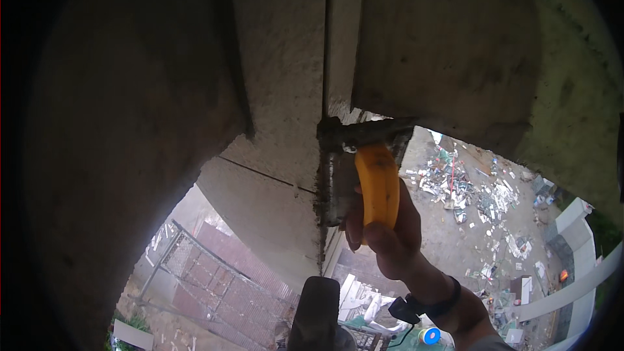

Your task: Applying and smoothing plaster onto a concrete building column using a trowel and a float tool.

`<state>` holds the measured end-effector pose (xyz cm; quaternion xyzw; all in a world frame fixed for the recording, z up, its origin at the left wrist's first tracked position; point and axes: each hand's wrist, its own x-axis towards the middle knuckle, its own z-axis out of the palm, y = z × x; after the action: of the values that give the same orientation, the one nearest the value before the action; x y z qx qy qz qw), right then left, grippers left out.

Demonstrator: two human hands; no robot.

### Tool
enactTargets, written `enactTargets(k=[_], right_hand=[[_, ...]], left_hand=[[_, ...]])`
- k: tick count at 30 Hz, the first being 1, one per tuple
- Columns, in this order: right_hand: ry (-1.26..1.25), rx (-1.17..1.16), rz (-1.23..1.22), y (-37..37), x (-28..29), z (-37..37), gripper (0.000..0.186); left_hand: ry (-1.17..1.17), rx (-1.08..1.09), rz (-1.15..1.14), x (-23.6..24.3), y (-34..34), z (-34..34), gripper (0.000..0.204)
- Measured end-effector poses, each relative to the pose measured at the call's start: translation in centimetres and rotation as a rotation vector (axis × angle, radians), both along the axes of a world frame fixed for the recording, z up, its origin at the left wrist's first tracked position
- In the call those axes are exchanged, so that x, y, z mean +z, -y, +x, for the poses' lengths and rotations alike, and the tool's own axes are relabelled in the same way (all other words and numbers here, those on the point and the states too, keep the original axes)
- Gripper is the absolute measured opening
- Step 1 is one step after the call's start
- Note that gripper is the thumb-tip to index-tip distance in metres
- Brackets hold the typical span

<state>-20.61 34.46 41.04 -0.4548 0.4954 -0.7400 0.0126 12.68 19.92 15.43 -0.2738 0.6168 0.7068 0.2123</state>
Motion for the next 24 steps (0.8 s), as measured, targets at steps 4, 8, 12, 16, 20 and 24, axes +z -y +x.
enactTargets(k=[4,8,12,16,20,24], right_hand=[[0.024,-0.097,0.070,0.0,-0.3,-0.3,0.040],[0.098,-0.274,0.093,-0.4,0.0,0.4,0.039],[-0.126,-0.185,-0.029,-1.1,2.4,1.6,0.041],[-0.167,-0.039,-0.025,-1.0,5.8,1.0,0.040],[-0.157,-0.121,0.040,0.6,6.8,-0.2,0.036],[0.036,-0.238,-0.017,0.1,6.9,-0.1,0.038]], left_hand=[[-0.006,0.080,0.093,-0.6,-0.2,0.0,0.026],[0.148,-0.249,0.108,-1.6,0.6,-0.4,0.038],[-0.015,-0.226,0.024,-0.5,0.1,-0.6,0.033],[-0.163,-0.065,-0.087,1.8,-0.6,-1.3,0.009],[-0.052,0.005,-0.014,2.4,-0.4,-1.7,0.018],[-0.031,0.020,0.019,2.4,-0.2,-1.4,0.017]])
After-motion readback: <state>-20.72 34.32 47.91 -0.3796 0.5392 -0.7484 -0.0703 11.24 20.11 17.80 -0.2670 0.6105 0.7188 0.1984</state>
